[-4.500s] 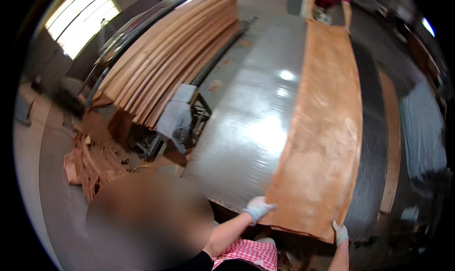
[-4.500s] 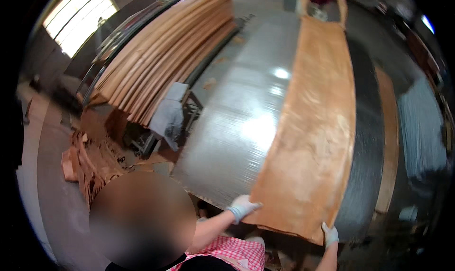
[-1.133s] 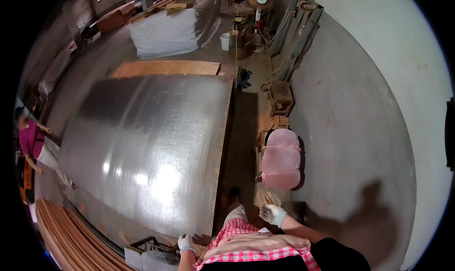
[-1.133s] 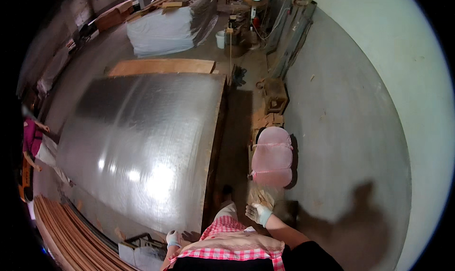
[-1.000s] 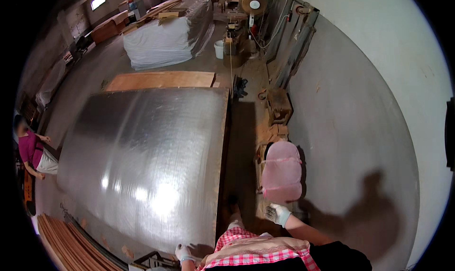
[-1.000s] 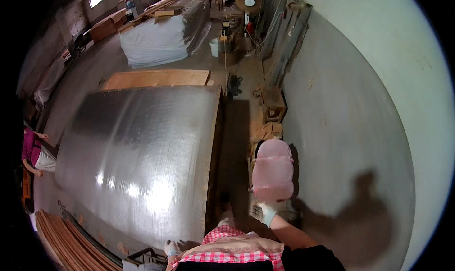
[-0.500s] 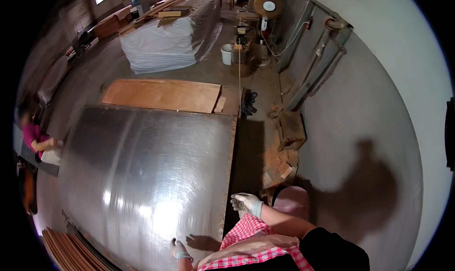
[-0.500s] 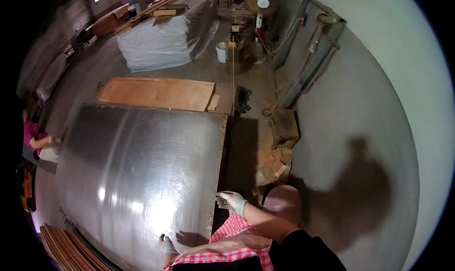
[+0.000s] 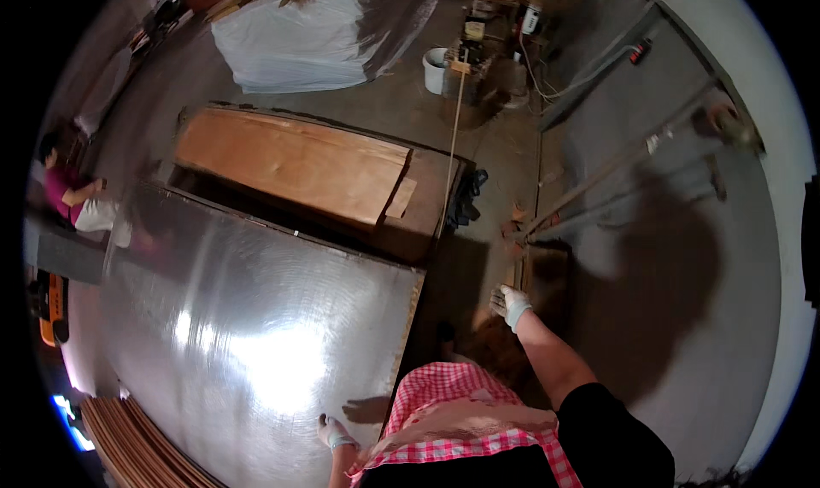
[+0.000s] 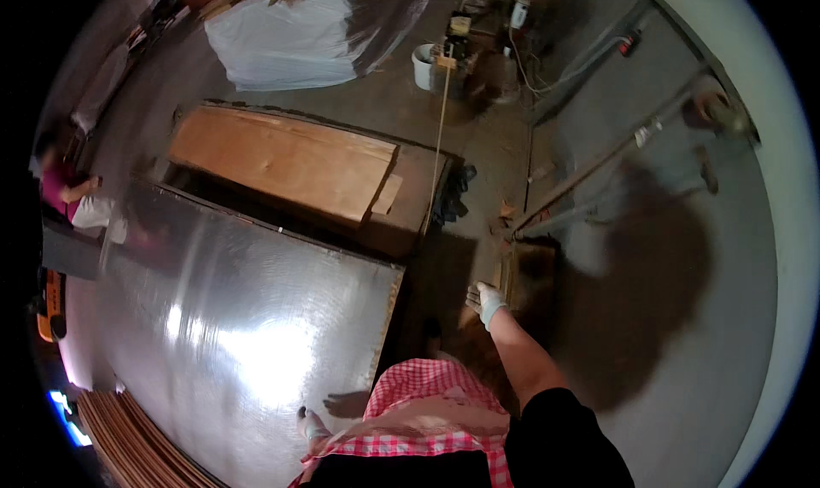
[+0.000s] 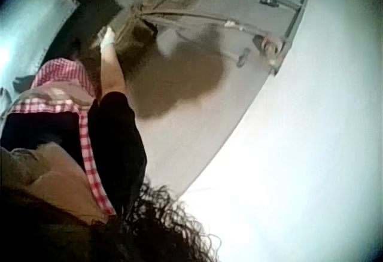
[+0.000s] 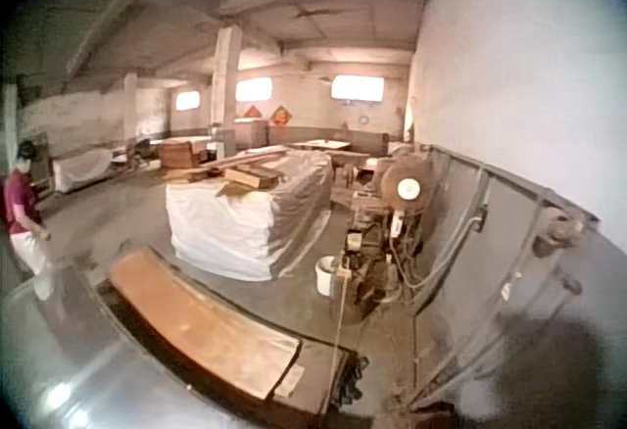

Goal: The person scrapes the edges of large plywood sheets with a small tool to remove excess material. They then move the sheets to a metal table and apply a liquid finish to the surface using a long stick dipped in a container.

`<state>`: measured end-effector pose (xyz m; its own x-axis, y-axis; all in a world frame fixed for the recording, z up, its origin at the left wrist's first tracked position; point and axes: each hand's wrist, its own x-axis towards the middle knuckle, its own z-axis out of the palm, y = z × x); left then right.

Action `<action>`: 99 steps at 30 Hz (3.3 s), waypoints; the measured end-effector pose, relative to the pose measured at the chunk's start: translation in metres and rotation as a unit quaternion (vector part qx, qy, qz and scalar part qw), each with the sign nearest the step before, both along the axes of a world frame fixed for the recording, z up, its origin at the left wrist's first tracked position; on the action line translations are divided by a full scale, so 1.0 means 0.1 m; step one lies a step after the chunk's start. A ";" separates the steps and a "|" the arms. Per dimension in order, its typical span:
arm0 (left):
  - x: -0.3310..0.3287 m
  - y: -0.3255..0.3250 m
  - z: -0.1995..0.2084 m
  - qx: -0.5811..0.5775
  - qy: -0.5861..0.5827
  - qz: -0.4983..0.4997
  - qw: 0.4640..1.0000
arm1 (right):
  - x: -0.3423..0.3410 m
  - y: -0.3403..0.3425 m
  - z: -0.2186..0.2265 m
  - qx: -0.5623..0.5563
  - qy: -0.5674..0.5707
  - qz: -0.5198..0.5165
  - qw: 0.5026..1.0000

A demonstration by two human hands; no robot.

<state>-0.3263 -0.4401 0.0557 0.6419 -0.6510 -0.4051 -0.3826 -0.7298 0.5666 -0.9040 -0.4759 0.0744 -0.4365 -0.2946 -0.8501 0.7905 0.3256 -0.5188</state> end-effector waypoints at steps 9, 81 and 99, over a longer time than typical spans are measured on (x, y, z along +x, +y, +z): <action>-2.82 -2.40 0.87 -0.204 -0.015 -0.304 0.931 | -1.16 -1.77 -0.04 -0.019 0.018 0.159 0.987; -2.25 -2.42 1.76 -0.092 0.014 0.099 0.991 | 0.72 -4.02 0.98 -0.314 0.100 0.689 0.646; 0.40 0.45 1.17 0.054 -0.091 0.121 0.987 | 3.37 -1.25 0.08 -0.184 0.104 0.765 0.609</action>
<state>-0.2863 -0.3953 0.1732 0.8421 -0.4293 -0.3265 -0.2783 -0.8644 0.4188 -0.5675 -0.6009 0.0827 0.5011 -0.6458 -0.5761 -0.3858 0.4292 -0.8167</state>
